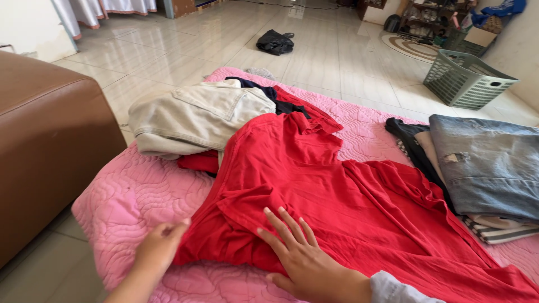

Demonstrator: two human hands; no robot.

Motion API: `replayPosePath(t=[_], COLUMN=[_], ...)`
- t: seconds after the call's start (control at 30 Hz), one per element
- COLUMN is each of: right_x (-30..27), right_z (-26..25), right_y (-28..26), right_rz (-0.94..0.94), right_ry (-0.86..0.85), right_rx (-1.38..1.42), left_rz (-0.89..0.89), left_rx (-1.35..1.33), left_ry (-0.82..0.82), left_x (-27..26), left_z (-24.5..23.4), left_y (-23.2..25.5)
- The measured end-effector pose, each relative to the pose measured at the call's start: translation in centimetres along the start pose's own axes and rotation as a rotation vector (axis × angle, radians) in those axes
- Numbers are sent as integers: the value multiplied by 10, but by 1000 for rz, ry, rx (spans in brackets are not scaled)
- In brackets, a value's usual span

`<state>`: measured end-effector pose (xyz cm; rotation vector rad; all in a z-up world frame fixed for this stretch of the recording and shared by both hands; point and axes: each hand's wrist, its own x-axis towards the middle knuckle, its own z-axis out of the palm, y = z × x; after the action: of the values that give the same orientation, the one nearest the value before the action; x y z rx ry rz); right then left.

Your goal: Folding a red shirt on a pink blanket.

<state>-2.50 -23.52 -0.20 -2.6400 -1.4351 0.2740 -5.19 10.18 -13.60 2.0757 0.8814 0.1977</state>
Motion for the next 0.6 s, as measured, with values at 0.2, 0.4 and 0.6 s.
replayPosePath(t=[0.2,0.4,0.6], right_x=[31,53,69], right_z=[-6,-11,-6], right_y=[-3,11,27], right_rz=[45,185,221], right_ry=[105,-4,-55], right_rx=[-65,-93,-19], left_rz=[-144,-510,-516], left_rx=[-71,-148,-777], left_ry=[-489,-713,-654], left_x=[-20,-35,-2], left_z=[-18,-47,-41], left_y=[33,81,60])
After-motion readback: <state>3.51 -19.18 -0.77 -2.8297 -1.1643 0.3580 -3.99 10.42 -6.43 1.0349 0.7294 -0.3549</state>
